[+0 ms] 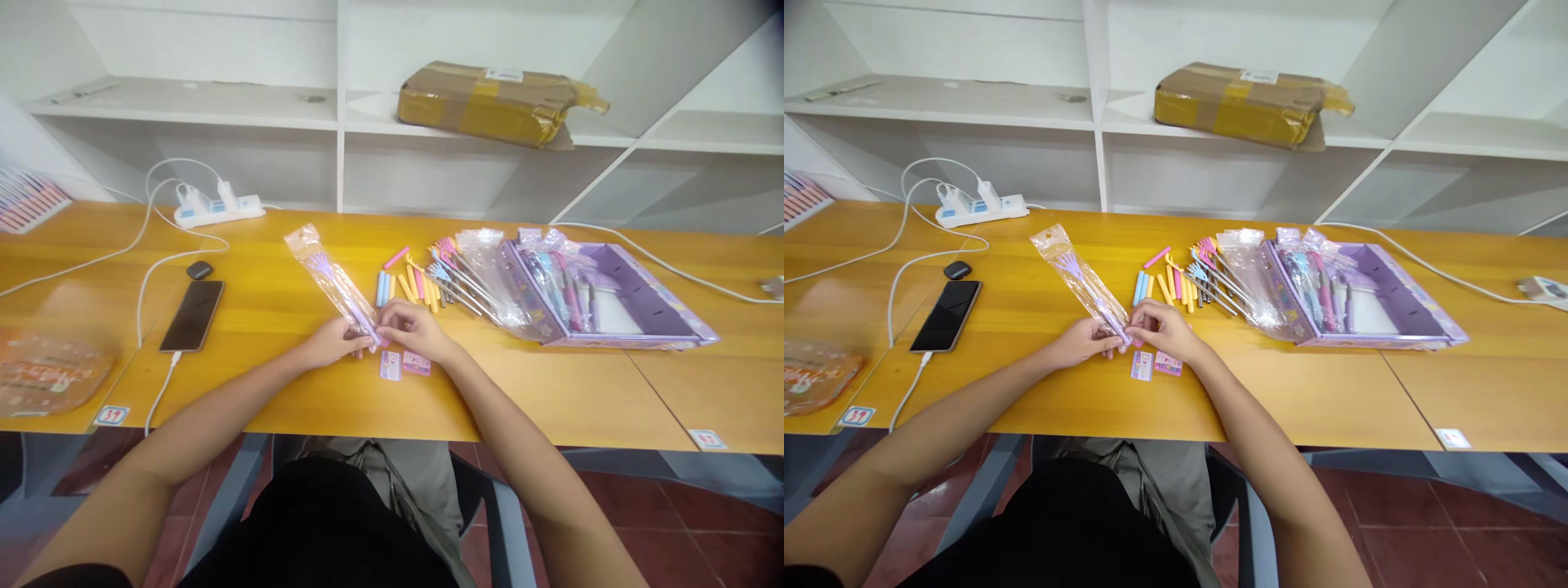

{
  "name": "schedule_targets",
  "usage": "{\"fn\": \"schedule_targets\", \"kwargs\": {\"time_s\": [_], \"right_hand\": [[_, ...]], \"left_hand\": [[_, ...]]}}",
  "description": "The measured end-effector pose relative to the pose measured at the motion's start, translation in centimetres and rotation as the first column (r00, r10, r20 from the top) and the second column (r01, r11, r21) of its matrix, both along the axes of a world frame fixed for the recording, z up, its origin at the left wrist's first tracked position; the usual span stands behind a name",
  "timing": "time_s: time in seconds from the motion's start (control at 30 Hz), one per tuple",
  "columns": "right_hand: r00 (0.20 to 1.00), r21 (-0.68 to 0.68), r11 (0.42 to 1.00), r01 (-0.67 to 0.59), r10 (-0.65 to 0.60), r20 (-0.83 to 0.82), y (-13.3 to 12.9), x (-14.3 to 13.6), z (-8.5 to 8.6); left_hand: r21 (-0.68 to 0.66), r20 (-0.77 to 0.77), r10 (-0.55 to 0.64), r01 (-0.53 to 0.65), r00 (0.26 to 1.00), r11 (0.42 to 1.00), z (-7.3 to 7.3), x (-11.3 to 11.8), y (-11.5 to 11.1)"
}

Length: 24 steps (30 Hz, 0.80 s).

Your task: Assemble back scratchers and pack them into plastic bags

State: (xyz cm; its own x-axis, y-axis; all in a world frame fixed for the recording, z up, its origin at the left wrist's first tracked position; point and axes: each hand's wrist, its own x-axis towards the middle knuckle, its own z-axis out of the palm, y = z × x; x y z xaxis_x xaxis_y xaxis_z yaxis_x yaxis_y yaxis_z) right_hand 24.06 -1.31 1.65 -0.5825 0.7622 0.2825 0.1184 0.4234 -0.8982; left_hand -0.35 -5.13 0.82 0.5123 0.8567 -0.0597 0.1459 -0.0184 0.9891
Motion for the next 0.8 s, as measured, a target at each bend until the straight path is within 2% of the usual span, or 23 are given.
{"fn": "schedule_targets", "kwargs": {"time_s": [0.13, 0.33, 0.63, 0.8], "right_hand": [[1.000, -0.132, 0.991, 0.014, -0.011, 0.021, -0.13, -0.09, -0.20], [0.999, -0.191, 0.981, -0.016, 0.008, -0.045, -0.04, -0.31, -0.41], [0.997, -0.221, 0.974, -0.043, 0.030, -0.064, -0.07, -0.47, -0.45], [0.999, -0.194, 0.980, -0.034, 0.033, -0.010, -0.29, -0.24, -0.38]], "left_hand": [[-0.013, -0.014, -0.020, 0.020, 1.000, 1.000, -0.05, 0.05, -0.13], [-0.001, -0.035, -0.030, 0.030, 0.999, 1.000, -0.33, 0.02, -0.16], [-0.026, -0.012, -0.002, 0.002, 1.000, 1.000, -0.65, 0.02, -0.07], [-0.046, 0.019, -0.011, 0.012, 1.000, 0.999, -0.81, 0.01, -0.03]]}}
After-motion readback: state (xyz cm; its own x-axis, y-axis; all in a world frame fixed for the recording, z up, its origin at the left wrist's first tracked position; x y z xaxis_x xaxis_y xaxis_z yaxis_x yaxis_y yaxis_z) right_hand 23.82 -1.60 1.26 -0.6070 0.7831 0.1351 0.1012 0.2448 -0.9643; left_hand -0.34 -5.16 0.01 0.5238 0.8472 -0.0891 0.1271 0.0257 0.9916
